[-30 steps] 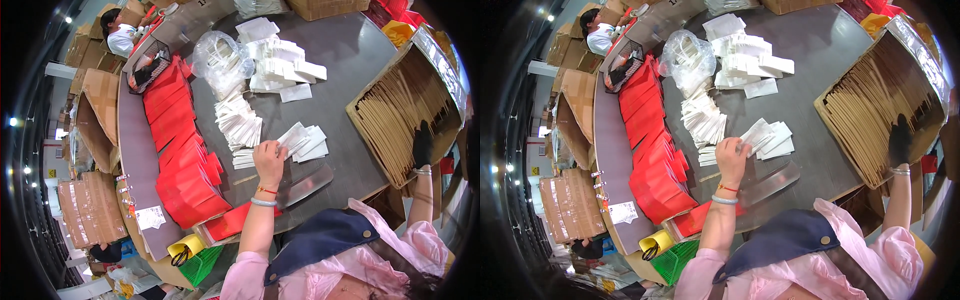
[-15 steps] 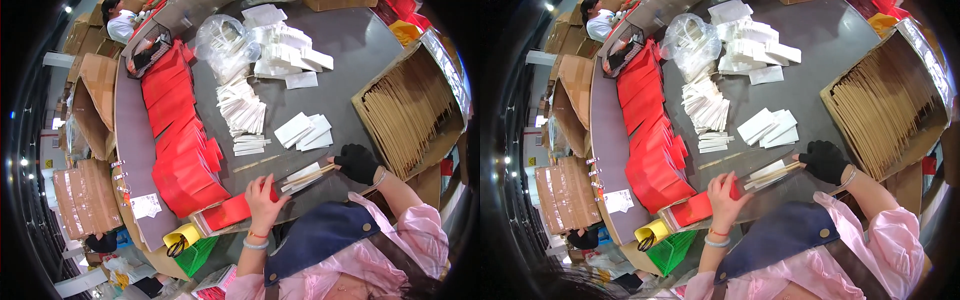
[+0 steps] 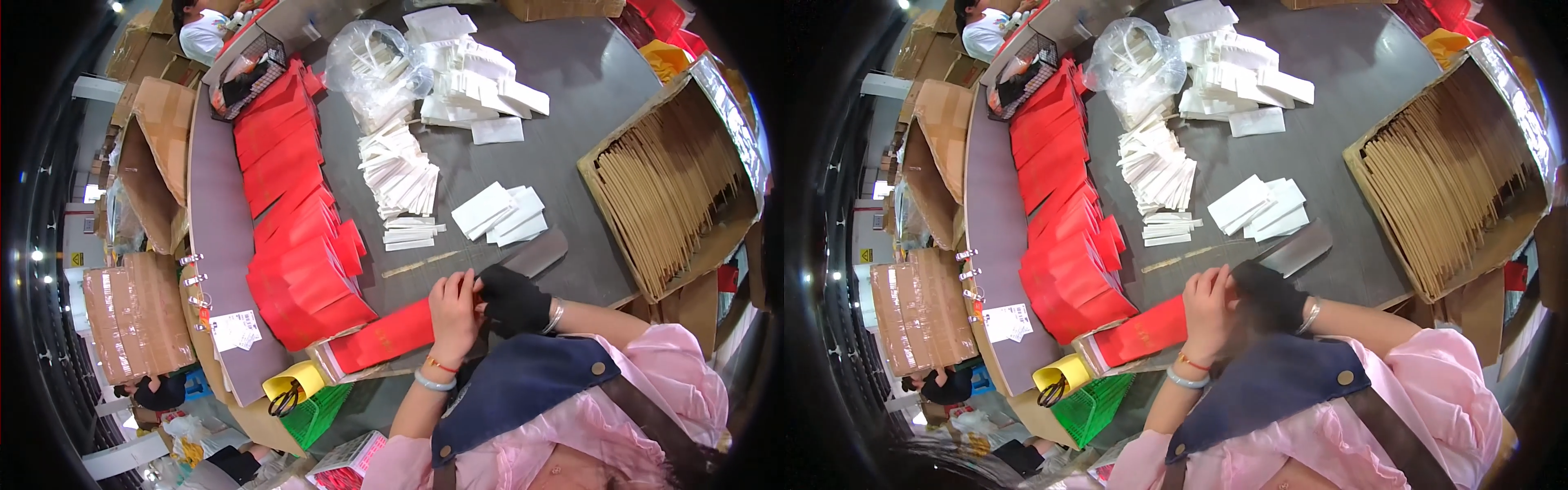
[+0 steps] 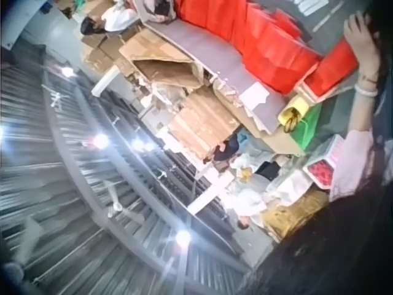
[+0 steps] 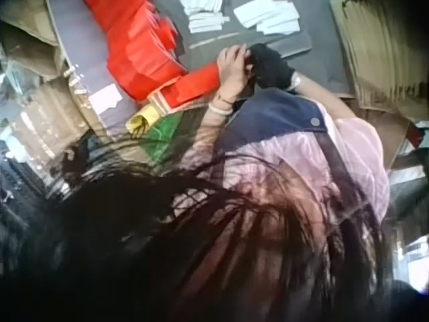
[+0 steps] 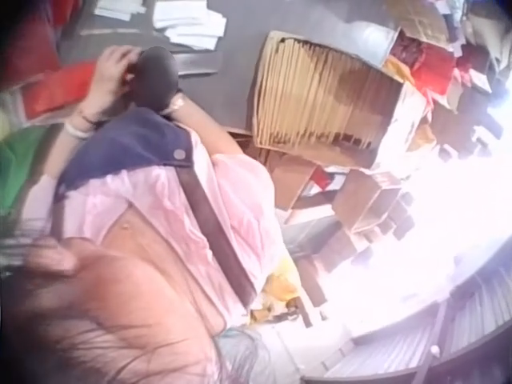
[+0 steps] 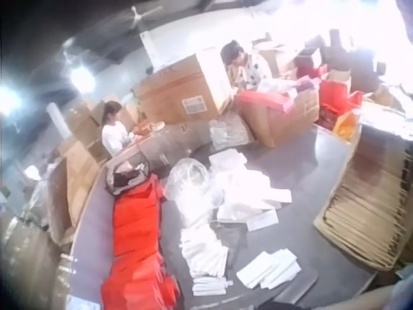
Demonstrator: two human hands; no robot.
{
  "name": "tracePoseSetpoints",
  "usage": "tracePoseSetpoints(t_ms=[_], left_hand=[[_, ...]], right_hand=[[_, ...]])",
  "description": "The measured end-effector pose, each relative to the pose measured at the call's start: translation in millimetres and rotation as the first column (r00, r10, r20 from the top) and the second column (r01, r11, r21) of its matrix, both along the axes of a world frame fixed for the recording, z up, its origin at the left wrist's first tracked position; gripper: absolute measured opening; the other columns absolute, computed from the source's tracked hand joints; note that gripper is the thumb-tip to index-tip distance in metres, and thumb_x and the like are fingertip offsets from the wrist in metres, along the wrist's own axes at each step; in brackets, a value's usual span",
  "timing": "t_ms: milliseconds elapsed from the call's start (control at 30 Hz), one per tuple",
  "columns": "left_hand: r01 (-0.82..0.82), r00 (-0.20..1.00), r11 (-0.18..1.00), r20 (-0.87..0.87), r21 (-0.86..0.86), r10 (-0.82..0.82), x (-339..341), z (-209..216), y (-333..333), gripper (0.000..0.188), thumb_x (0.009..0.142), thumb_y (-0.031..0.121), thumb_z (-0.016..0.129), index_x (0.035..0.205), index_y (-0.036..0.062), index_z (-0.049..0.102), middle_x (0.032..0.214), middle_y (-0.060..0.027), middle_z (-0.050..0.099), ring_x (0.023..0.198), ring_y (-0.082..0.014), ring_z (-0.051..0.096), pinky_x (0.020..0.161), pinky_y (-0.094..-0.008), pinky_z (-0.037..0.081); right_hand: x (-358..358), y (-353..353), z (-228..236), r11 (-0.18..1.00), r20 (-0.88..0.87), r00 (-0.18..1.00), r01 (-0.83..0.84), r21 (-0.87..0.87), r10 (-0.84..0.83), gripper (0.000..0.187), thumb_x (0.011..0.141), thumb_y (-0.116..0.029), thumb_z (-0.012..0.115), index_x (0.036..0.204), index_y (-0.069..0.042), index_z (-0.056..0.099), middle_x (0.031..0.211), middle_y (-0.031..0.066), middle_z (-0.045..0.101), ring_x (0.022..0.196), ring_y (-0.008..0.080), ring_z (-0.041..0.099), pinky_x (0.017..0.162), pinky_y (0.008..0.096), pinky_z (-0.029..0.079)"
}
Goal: Pack sets of incense sticks into a wooden tray at a workbench.
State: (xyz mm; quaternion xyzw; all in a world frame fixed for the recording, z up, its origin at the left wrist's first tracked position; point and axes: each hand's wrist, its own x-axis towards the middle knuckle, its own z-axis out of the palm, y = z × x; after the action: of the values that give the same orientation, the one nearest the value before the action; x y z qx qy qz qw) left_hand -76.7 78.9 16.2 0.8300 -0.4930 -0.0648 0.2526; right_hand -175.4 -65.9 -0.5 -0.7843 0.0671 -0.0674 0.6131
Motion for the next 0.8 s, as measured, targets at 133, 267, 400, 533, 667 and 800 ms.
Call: tracePoseSetpoints(t_ms=[133, 267, 400, 533, 667, 800], left_hand=[[0.192, 0.981, 0.968, -0.046, 0.165, -0.186, 12.8, 21.6, 2.3, 0.056, 0.064, 0.006, 0.073, 0.118, 0.0139, 0.061, 0.11, -0.0143, 0.055, 0.103, -0.035, 0.052, 0.086, -0.0445, 0.045], [0.338, 0.938, 0.885, -0.036, 0.322, -0.345, 42.9, 75.9, -4.0, 0.024, 0.065, 0.006, 0.067, 0.089, 0.0094, 0.063, 0.1, -0.0137, 0.056, 0.092, -0.033, 0.054, 0.074, -0.0436, 0.047], [0.083, 0.987, 0.987, 0.122, 0.136, -0.1, 117.7, 121.0, 25.1, 0.024, 0.059, -0.001, 0.067, 0.082, 0.0057, 0.062, 0.111, -0.0168, 0.055, 0.104, -0.0386, 0.053, 0.09, -0.046, 0.046], [-0.322, 0.929, 0.947, 0.193, -0.002, 0.316, 90.2, 51.9, 48.9, 0.051, 0.07, 0.018, 0.077, 0.117, 0.0058, 0.063, 0.13, -0.0211, 0.049, 0.12, -0.0426, 0.045, 0.1, -0.0544, 0.038], [-0.479, 0.873, 0.85, 0.019, 0.218, 0.487, 9.1, -3.3, 43.4, 0.098, 0.064, 0.049, 0.084, 0.14, 0.0028, 0.042, 0.145, -0.0213, 0.036, 0.136, -0.0442, 0.028, 0.112, -0.0627, 0.016], [-0.475, 0.846, 0.872, -0.209, 0.122, 0.49, 9.6, -16.9, 42.8, 0.099, 0.066, 0.048, 0.084, 0.14, 0.0004, 0.039, 0.147, -0.0197, 0.035, 0.138, -0.0415, 0.026, 0.114, -0.0602, 0.011]], right_hand=[[-12.1, -44.9, 33.5, 0.705, -0.085, 0.994, -0.013, -0.709, -0.067, 0.063, 0.061, -0.04, 0.081, 0.113, -0.011, 0.06, 0.107, 0.0086, 0.059, 0.106, 0.0301, 0.055, 0.094, 0.0454, 0.041], [-14.6, -56.8, 43.0, 0.683, -0.226, 0.974, -0.17, -0.711, 0.007, 0.063, 0.059, -0.042, 0.081, 0.11, -0.012, 0.059, 0.108, 0.0096, 0.058, 0.107, 0.0307, 0.054, 0.095, 0.0469, 0.037], [-31.5, -84.0, 62.4, 0.683, 0.027, 0.966, 0.201, -0.703, -0.257, 0.062, 0.059, -0.039, 0.082, 0.108, -0.01, 0.058, 0.106, 0.0108, 0.057, 0.105, 0.0323, 0.054, 0.094, 0.0469, 0.037], [-31.8, -80.9, 65.1, 0.652, -0.022, 0.969, 0.15, -0.743, -0.248, 0.06, 0.061, -0.037, 0.083, 0.107, -0.009, 0.057, 0.105, 0.0113, 0.057, 0.102, 0.0326, 0.054, 0.094, 0.0462, 0.037], [-25.9, -65.7, 72.2, 0.657, -0.161, 0.974, -0.018, -0.753, -0.158, 0.058, 0.062, -0.037, 0.082, 0.106, -0.008, 0.058, 0.104, 0.0111, 0.058, 0.102, 0.0319, 0.055, 0.095, 0.0451, 0.037], [-22.5, -63.2, 69.3, 0.634, -0.217, 0.97, -0.1, -0.767, -0.11, 0.06, 0.061, -0.039, 0.083, 0.106, -0.008, 0.059, 0.103, 0.0107, 0.059, 0.102, 0.0307, 0.055, 0.095, 0.0449, 0.036]])
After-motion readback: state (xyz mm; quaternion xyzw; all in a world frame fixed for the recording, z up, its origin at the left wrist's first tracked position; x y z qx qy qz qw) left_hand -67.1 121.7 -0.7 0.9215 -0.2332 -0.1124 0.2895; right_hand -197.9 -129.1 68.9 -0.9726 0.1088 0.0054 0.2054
